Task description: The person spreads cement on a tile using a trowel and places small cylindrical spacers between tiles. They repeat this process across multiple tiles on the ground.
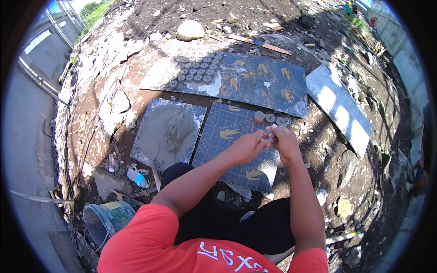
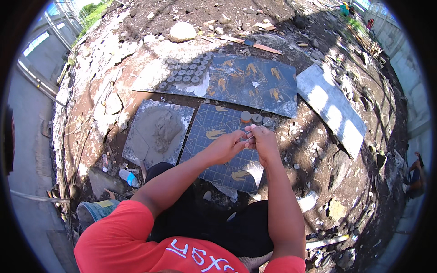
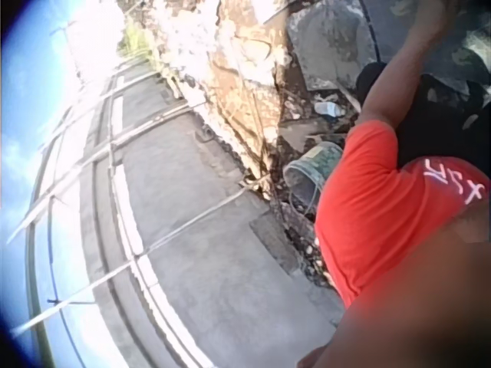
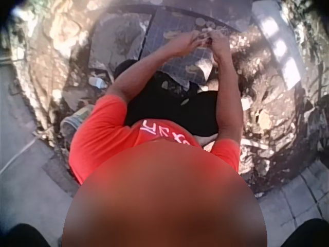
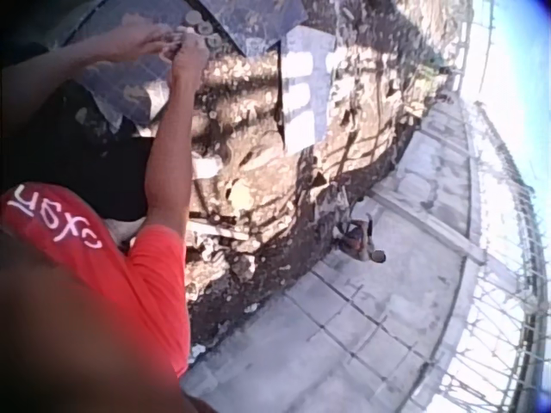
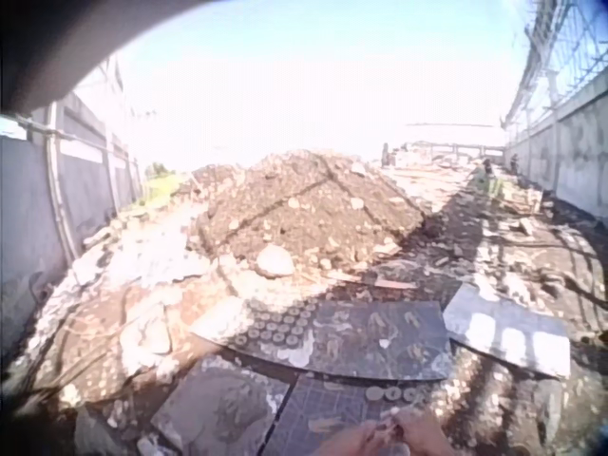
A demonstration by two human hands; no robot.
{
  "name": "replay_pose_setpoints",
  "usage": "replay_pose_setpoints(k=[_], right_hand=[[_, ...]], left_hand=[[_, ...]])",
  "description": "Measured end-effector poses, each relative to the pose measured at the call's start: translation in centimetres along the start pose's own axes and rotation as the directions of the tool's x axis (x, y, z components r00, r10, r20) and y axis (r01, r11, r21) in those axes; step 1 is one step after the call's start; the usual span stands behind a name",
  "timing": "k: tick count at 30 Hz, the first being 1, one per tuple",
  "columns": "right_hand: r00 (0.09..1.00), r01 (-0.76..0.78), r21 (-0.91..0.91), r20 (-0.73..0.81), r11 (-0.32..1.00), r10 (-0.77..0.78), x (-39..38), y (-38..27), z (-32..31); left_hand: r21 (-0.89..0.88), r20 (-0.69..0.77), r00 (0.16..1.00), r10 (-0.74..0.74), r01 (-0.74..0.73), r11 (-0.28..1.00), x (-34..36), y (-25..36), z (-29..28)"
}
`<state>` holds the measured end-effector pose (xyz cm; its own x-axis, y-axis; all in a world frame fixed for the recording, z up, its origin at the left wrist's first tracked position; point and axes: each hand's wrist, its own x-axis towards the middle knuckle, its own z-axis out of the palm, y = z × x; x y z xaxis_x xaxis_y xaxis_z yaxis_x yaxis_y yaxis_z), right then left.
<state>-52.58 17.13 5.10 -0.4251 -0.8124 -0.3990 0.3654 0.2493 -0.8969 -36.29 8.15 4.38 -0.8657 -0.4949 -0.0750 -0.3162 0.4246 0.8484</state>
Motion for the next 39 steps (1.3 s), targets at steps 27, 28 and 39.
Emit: replay_pose_setpoints(k=[27, 28, 39], right_hand=[[0.962, 0.152, -0.105, -0.211, 0.983, -0.171, 0.3, -0.9, -0.4], [0.962, 0.162, -0.128, -0.199, 0.978, -0.186, 0.2, -1.0, -0.4], [0.935, 0.217, -0.226, -0.231, 0.95, -0.268, -0.8, -1.8, 0.7]], left_hand=[[0.351, -0.083, 0.987, 0.14, -0.103, 0.931, 0.3, -0.1, 0.9], [0.339, -0.087, 0.986, 0.142, -0.105, 0.935, 0.2, -0.1, 0.9], [0.382, -0.117, 0.989, 0.09, -0.039, 0.923, -0.2, -0.4, 0.7]])
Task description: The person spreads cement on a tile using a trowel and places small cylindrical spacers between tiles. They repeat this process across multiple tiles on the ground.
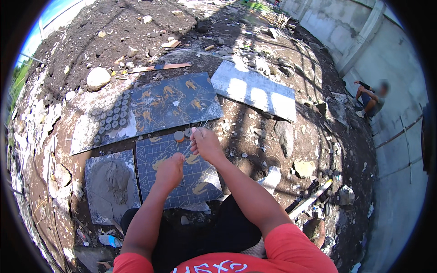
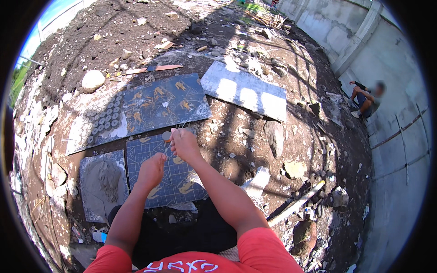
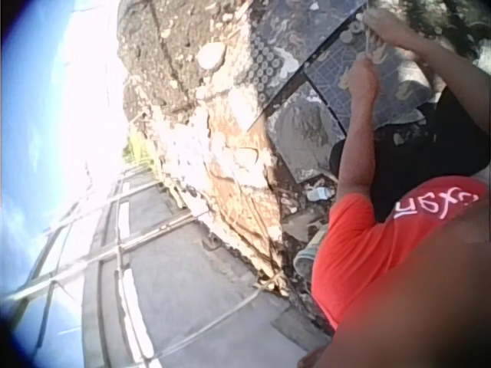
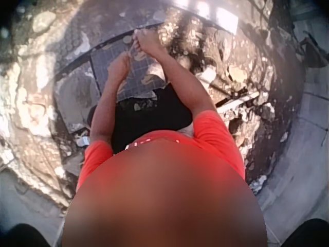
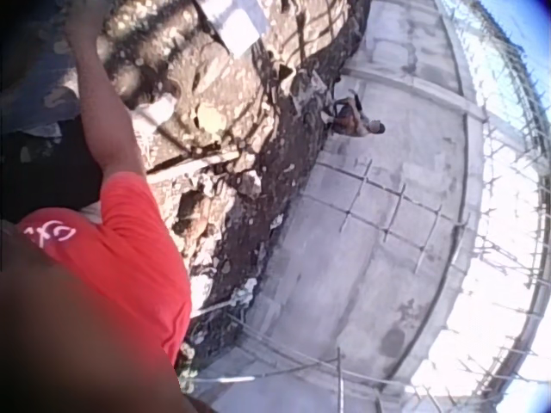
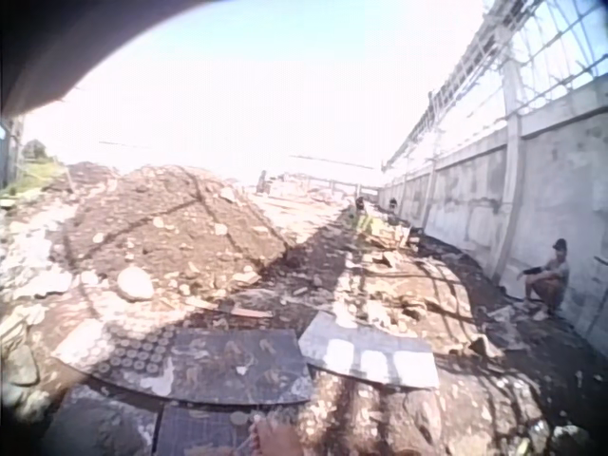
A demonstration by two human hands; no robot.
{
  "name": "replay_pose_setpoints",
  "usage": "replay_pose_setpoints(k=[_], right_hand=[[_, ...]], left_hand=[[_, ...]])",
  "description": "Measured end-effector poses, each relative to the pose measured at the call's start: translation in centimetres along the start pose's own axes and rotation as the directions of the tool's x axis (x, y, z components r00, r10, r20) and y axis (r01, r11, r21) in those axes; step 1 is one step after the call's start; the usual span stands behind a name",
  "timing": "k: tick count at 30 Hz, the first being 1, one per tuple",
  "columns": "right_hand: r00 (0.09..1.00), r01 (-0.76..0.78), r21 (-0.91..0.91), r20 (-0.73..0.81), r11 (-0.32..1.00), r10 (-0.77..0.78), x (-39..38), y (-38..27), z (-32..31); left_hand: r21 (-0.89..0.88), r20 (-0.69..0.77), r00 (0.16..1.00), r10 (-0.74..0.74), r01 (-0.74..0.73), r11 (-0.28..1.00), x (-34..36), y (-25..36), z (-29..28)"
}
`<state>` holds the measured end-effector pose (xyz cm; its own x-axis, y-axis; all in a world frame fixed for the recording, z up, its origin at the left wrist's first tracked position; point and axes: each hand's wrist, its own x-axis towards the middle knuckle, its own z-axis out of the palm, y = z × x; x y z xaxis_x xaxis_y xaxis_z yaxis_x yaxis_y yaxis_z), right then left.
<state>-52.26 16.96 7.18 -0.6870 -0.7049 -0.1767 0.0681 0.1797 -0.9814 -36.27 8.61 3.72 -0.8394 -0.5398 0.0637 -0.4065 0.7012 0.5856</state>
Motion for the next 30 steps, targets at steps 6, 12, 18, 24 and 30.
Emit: replay_pose_setpoints(k=[6, 12, 18, 24, 30], right_hand=[[1.0, -0.004, -0.019, 0.015, 1.0, 0.004, 0.0, 0.0, -0.8], [0.978, 0.209, -0.242, 0.035, 0.947, -0.207, -0.5, 2.3, 1.8], [0.962, 0.258, -0.535, 0.22, 0.804, -0.162, 0.0, 3.8, 0.8], [0.822, 0.512, -0.638, 0.558, 0.575, -0.113, -0.2, 3.1, -0.3], [0.867, 0.343, -0.637, 0.497, 0.69, 0.028, 0.2, 0.6, -2.7]], left_hand=[[-0.202, 0.041, 0.996, 0.085, -0.075, 0.977, 0.0, 0.0, -0.2], [-0.036, -0.106, 0.994, 0.02, -0.024, 0.999, 0.0, 0.7, 0.6], [0.16, -0.179, 0.97, 0.165, -0.136, 0.978, -0.2, 1.3, -0.4], [0.348, -0.183, 0.864, 0.468, -0.389, 0.853, 0.4, 0.8, -1.1], [0.083, -0.007, 0.99, 0.139, -0.138, 0.987, 0.1, 0.0, -2.3]])
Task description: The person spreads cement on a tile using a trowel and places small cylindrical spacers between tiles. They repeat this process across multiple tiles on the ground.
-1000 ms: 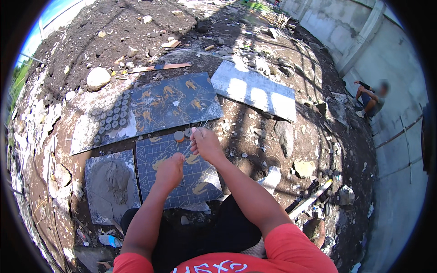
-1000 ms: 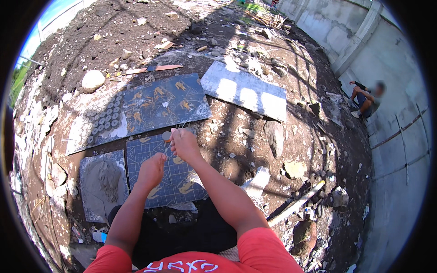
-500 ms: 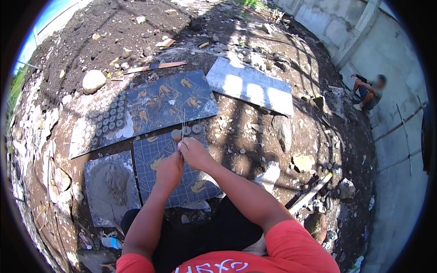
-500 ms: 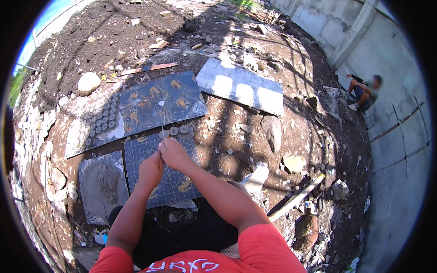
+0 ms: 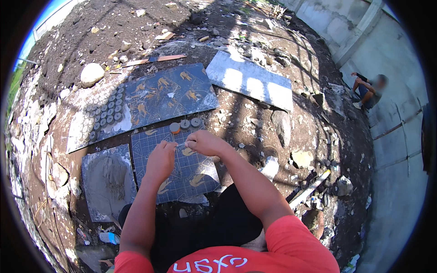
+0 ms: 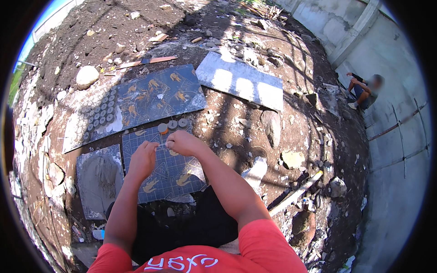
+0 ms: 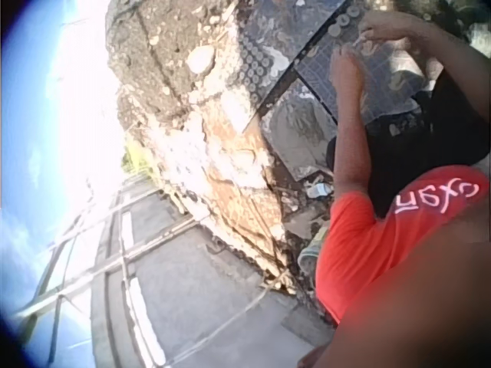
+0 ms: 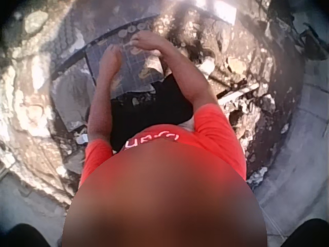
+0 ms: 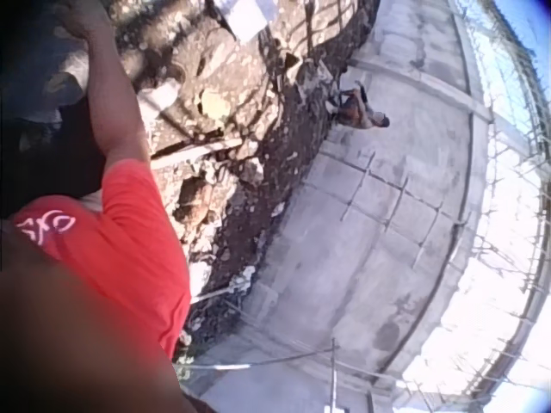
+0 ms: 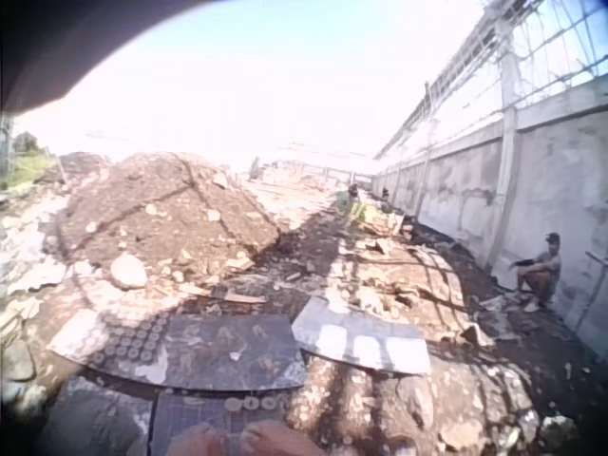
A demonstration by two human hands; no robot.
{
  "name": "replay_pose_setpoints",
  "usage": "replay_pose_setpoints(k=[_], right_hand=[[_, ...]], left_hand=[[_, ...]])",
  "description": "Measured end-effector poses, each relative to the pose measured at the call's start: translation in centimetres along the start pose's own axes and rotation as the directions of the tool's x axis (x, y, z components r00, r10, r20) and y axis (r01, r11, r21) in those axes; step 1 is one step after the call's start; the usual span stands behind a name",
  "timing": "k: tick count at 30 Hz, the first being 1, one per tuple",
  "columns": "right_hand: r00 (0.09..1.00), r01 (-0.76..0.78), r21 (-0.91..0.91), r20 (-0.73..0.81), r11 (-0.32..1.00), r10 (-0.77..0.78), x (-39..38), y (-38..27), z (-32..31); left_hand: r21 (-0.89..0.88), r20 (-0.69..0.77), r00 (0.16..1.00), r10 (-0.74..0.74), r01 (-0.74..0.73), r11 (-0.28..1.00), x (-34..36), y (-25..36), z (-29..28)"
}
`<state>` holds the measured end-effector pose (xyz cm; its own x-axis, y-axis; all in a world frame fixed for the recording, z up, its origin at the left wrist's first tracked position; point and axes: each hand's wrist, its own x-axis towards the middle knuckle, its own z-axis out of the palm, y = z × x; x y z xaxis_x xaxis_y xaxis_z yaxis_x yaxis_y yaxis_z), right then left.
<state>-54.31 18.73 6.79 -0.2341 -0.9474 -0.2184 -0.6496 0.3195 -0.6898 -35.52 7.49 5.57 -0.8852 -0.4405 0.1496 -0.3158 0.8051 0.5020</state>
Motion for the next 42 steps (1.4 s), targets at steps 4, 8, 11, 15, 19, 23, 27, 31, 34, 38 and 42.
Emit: replay_pose_setpoints(k=[4, 8, 11, 15, 19, 23, 27, 31, 34, 38, 42], right_hand=[[0.999, -0.037, 0.207, -0.03, 0.978, 0.045, -0.3, 0.0, -0.6], [0.999, 0.01, 0.053, 0.045, 0.999, -0.013, 0.2, -0.7, 0.5], [0.998, 0.04, 0.018, 0.057, 0.999, -0.041, 0.3, -1.2, 1.3], [0.997, 0.078, -0.136, 0.035, 0.988, -0.074, 0.4, -1.5, 2.0], [0.996, 0.087, -0.289, 0.036, 0.953, -0.08, 0.5, -1.9, 2.8], [0.996, 0.077, -0.316, -0.016, 0.946, -0.087, 0.8, -2.1, 4.1], [0.996, 0.023, -0.379, -0.07, 0.925, -0.054, 1.1, -2.2, 5.2], [0.98, -0.067, -0.38, -0.197, 0.923, -0.009, 1.3, -2.7, 6.8], [0.968, -0.16, -0.361, -0.239, 0.919, 0.075, 1.7, -3.1, 8.2], [0.976, -0.163, -0.201, -0.176, 0.966, 0.128, 2.3, -2.7, 7.8], [0.943, -0.33, 0.496, 0.198, 0.803, 0.266, 2.2, -1.5, 4.8]], left_hand=[[0.007, -0.128, 0.992, 0.02, -0.019, 1.0, -0.1, 0.0, -0.2], [0.086, -0.154, 0.981, 0.114, -0.101, 0.991, 0.0, -0.2, 0.2], [0.138, -0.077, 0.992, 0.098, -0.087, 0.987, 0.1, -0.7, 0.1], [0.067, -0.05, 0.998, 0.049, -0.046, 0.997, 0.0, -0.7, 0.2], [-0.01, -0.013, 0.999, -0.03, 0.03, 1.0, -0.4, -0.8, 0.1], [-0.034, 0.114, 0.986, -0.124, 0.128, 0.991, -0.3, -1.5, -0.3], [0.028, 0.071, 0.983, -0.168, 0.166, 0.986, -0.3, -1.7, 1.0], [-0.002, -0.065, 0.975, -0.212, 0.213, 0.977, -0.6, -1.6, 3.0], [-0.02, -0.034, 0.962, -0.272, 0.271, 0.962, -0.6, -1.7, 3.5], [0.067, 0.08, 0.951, -0.299, 0.294, 0.953, 0.0, -3.1, 2.1], [-0.082, 0.096, 0.992, -0.083, 0.091, 0.992, -0.3, -4.6, -0.3]])
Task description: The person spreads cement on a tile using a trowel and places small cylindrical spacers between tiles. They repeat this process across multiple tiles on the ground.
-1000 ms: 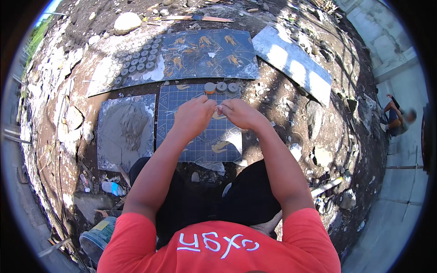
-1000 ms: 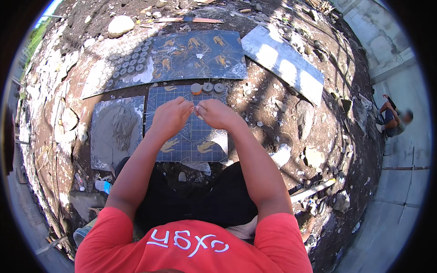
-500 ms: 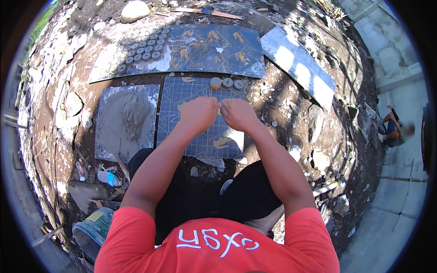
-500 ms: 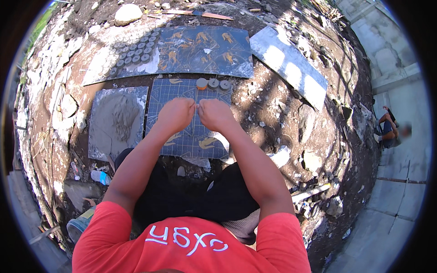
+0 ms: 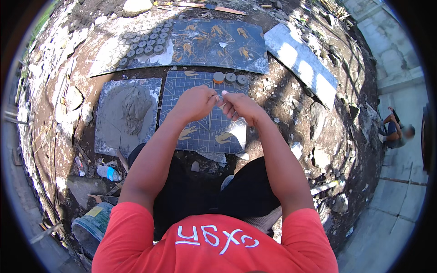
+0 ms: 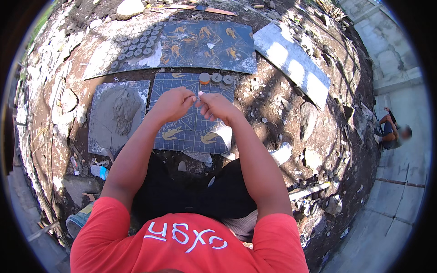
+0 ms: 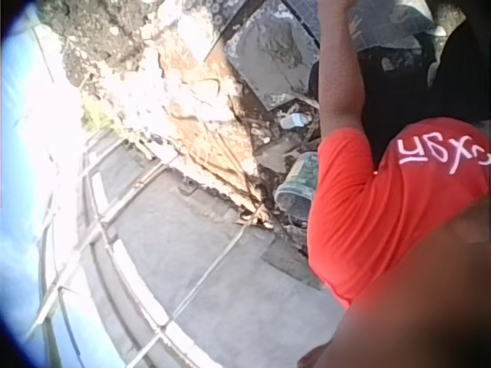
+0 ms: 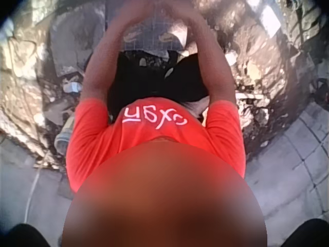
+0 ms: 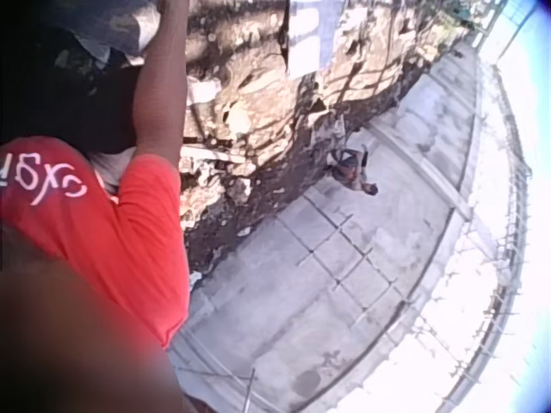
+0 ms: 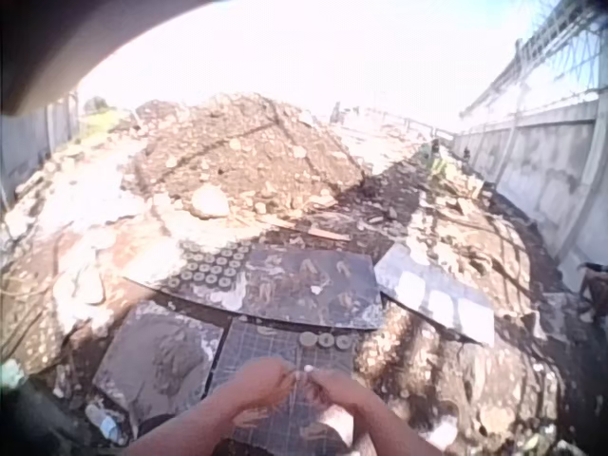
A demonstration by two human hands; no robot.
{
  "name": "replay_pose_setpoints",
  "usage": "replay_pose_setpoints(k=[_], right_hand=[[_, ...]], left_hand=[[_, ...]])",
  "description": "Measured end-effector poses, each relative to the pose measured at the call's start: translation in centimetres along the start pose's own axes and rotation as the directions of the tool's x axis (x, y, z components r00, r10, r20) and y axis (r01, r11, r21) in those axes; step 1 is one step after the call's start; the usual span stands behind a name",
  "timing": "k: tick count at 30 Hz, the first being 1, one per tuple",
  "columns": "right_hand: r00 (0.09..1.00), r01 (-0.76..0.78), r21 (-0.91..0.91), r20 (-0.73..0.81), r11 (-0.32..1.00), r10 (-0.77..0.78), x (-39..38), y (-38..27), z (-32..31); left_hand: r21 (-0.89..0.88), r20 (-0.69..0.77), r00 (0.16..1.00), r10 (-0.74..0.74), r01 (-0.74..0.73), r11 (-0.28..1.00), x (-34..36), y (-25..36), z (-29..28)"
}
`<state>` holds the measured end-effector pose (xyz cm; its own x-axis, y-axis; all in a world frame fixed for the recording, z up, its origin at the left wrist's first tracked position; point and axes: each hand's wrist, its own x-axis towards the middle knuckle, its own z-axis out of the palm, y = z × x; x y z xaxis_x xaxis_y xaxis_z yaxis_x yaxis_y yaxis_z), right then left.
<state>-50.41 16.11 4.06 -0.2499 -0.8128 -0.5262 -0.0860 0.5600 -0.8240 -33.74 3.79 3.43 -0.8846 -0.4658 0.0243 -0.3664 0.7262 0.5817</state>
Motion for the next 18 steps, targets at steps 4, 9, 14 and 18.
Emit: replay_pose_setpoints(k=[4, 9, 14, 18], right_hand=[[0.993, -0.053, 0.265, 0.112, 0.963, 0.024, -0.9, -0.5, -1.1], [0.977, -0.092, 0.522, 0.211, 0.848, -0.024, -1.6, -0.7, -0.6], [0.981, -0.058, 0.697, 0.172, 0.714, -0.088, -1.8, -0.2, 0.4], [0.988, 0.025, 0.754, 0.08, 0.656, -0.13, -1.4, -0.2, 1.4]], left_hand=[[0.054, -0.134, 0.963, 0.233, -0.228, 0.972, -0.6, 1.2, -0.6], [0.114, -0.144, 0.969, 0.2, -0.184, 0.976, -0.5, 2.7, -0.4], [0.127, -0.245, 0.933, 0.264, -0.24, 0.963, -0.5, 3.1, -0.5], [0.163, -0.246, 0.948, 0.199, -0.162, 0.973, -0.6, 3.4, -1.1]])
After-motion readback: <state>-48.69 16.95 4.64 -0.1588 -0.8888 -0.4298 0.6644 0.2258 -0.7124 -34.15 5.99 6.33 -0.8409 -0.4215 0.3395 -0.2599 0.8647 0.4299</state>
